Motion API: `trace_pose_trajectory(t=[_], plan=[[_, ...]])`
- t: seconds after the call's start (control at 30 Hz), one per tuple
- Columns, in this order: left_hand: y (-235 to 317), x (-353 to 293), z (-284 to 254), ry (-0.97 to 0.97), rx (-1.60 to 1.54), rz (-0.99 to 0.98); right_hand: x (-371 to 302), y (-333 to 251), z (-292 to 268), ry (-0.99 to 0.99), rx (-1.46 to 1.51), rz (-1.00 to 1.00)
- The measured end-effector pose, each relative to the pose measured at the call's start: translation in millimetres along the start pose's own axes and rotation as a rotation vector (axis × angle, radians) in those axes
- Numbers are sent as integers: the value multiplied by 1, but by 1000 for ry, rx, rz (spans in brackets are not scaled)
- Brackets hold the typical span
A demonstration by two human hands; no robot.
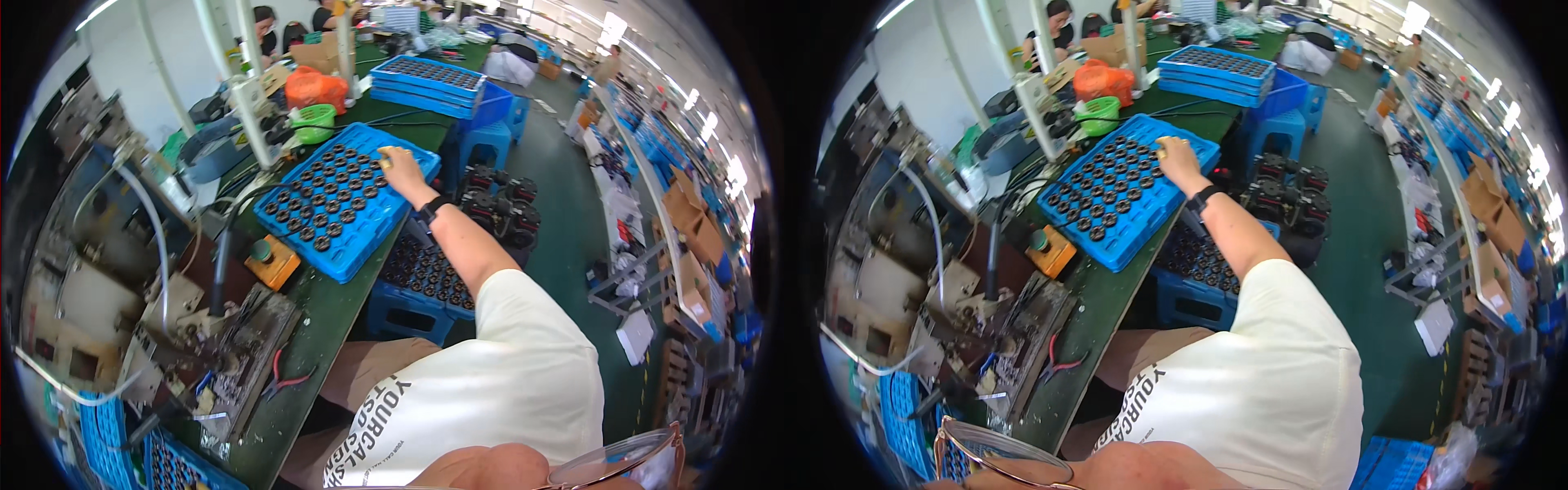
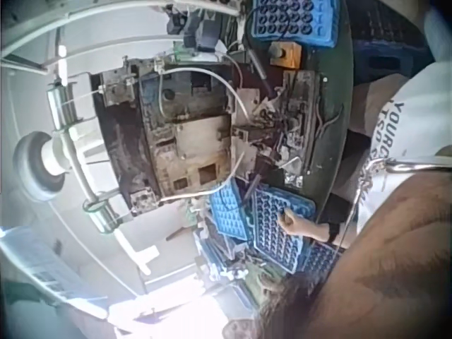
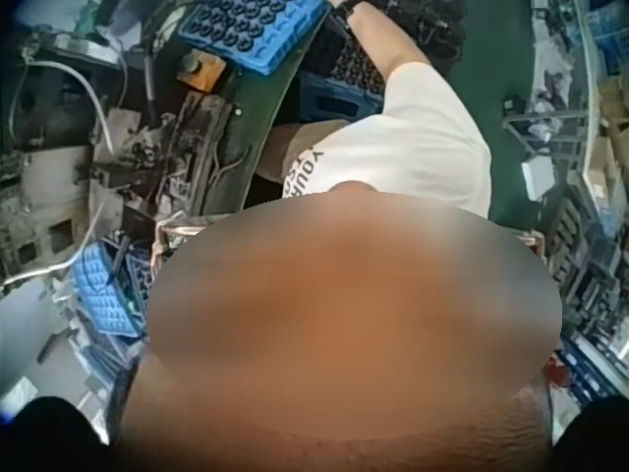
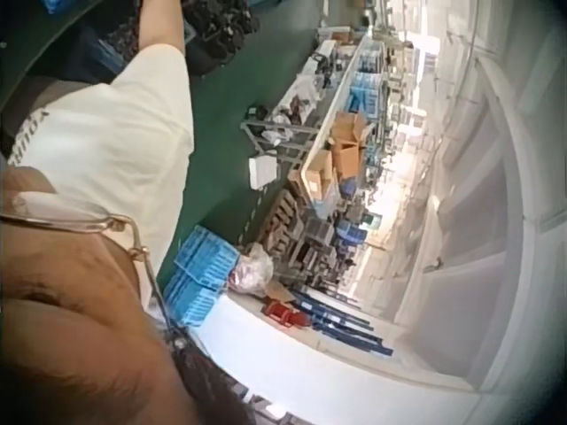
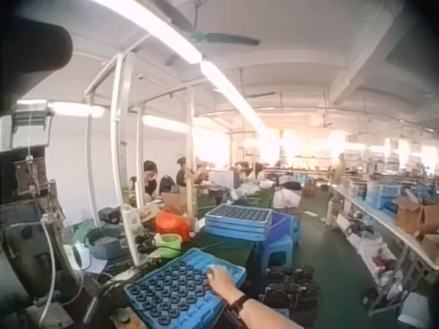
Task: Manually assemble and process small electronic components using an industrial machine and hand tools.
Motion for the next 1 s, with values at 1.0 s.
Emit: trace_pose_trajectory(t=[1.0], plan=[[11,-16,9,152,199,-576,-215,-362,-1,-684,951,-451]])
Point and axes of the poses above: each hand's wrist, its own x-axis towards the middle knuckle, its own z-axis out of the palm, y = z × x, the point moved 9 cm from there along x, towards the middle knuckle, and after that the axes turned 4 degrees about z, right-handed, at the moved point
